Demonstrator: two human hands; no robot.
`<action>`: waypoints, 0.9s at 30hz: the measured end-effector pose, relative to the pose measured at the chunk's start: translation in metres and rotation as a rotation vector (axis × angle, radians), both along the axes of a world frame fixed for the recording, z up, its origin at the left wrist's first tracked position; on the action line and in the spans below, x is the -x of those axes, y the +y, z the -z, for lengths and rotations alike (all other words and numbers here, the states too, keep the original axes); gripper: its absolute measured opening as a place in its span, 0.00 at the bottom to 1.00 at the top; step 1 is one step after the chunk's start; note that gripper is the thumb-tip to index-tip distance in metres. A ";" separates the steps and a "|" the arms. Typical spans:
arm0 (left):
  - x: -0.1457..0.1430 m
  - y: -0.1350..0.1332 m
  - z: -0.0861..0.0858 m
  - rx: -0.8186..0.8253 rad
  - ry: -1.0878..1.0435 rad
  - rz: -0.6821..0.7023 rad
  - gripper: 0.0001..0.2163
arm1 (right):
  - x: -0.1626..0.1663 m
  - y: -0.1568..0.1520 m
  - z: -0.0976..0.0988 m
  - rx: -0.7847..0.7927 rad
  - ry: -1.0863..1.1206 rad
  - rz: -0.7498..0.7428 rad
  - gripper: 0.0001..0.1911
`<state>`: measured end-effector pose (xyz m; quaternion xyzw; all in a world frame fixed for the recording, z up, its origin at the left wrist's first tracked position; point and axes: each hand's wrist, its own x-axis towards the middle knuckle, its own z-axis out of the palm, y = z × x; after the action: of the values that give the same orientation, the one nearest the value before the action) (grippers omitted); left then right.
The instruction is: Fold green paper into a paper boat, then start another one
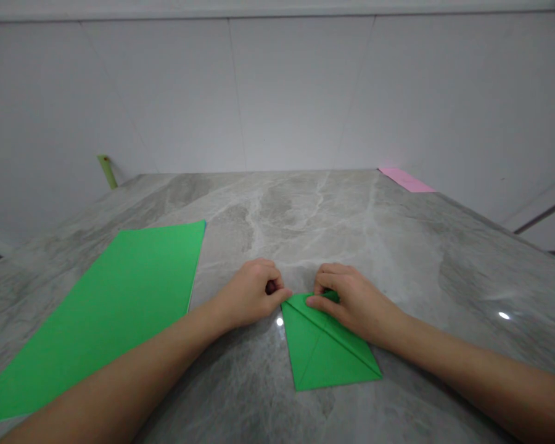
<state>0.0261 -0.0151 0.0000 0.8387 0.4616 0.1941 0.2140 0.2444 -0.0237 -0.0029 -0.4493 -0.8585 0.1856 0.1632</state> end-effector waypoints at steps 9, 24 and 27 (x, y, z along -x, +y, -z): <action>0.004 0.006 0.007 -0.089 0.068 -0.001 0.11 | 0.001 0.002 -0.001 -0.002 -0.012 -0.006 0.09; 0.005 0.005 0.011 -0.117 0.096 0.054 0.12 | 0.001 0.002 -0.001 -0.003 -0.001 -0.004 0.09; 0.005 0.004 0.010 -0.130 0.077 0.043 0.11 | 0.001 0.001 0.000 -0.018 -0.014 -0.005 0.09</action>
<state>0.0208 -0.0108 -0.0103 0.8672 0.4381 0.1867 0.1454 0.2431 -0.0222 -0.0029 -0.4471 -0.8624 0.1752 0.1606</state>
